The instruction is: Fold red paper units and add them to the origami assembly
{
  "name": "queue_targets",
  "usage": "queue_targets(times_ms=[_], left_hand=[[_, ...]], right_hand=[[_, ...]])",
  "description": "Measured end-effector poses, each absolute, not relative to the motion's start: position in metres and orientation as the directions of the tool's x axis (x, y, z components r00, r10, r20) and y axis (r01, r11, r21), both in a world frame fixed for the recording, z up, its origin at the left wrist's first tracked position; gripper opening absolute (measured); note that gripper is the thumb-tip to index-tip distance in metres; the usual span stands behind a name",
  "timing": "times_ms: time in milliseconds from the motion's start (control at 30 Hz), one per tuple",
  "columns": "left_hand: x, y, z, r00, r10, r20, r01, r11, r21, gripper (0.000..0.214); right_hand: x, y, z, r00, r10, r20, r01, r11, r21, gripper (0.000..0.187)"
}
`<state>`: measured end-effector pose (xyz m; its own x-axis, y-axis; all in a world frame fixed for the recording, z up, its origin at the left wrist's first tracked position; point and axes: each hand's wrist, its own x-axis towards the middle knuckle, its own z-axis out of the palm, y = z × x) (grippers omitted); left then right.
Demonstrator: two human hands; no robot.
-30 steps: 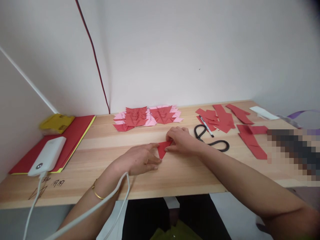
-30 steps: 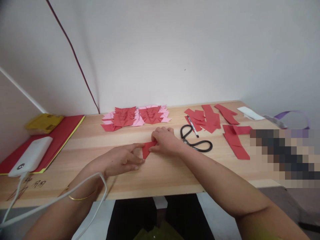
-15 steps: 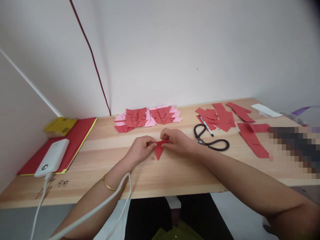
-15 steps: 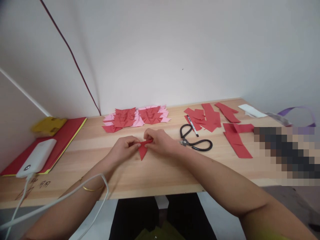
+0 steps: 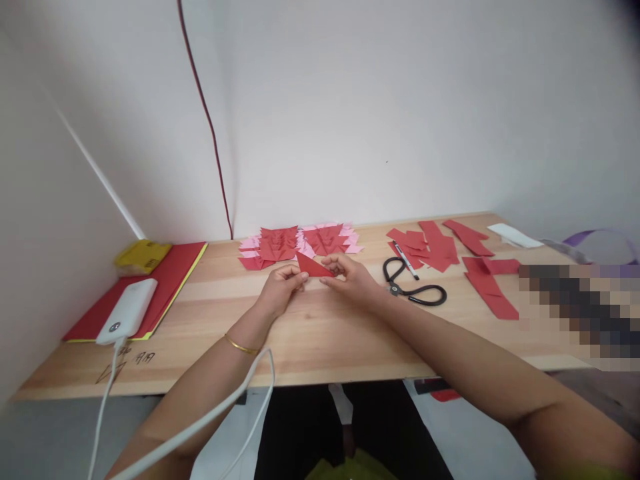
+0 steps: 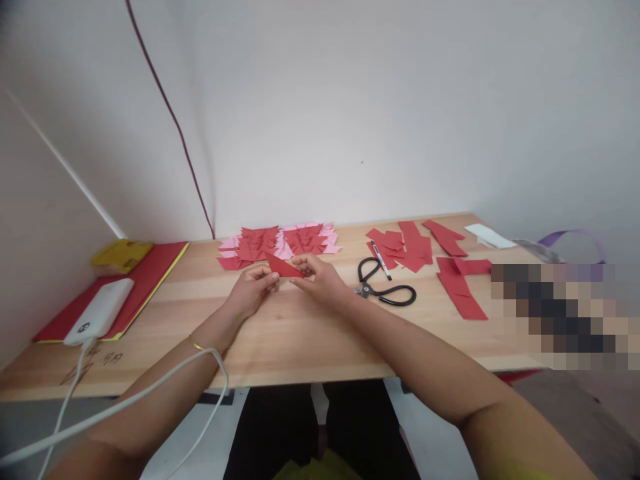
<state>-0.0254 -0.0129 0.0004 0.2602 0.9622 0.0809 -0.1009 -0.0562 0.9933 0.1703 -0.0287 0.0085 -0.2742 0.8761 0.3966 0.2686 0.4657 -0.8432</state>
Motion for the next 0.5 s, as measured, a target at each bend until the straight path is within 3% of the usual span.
queue_targets(times_ms=[133, 267, 367, 500], left_hand=[[-0.027, -0.013, -0.003, 0.302, 0.951, 0.070, -0.139, -0.029, 0.990, 0.022], [-0.026, -0.009, 0.000, 0.354, 0.935, -0.002, -0.119, 0.047, 0.992, 0.032], [-0.027, -0.004, 0.004, 0.397, 0.916, -0.056, -0.121, 0.113, 0.986, 0.025], [-0.027, 0.003, 0.006, 0.417, 0.906, -0.067, -0.171, 0.151, 0.974, 0.025]], right_hand=[[0.166, -0.030, 0.008, -0.264, 0.881, 0.393, 0.254, 0.457, -0.852, 0.018], [0.157, -0.024, 0.009, -0.177, 0.938, 0.298, 0.163, 0.326, -0.931, 0.022], [0.143, -0.021, 0.007, -0.109, 0.971, 0.212, 0.040, 0.218, -0.975, 0.024], [0.127, -0.019, -0.002, -0.018, 0.981, 0.195, -0.023, 0.195, -0.981, 0.027]])
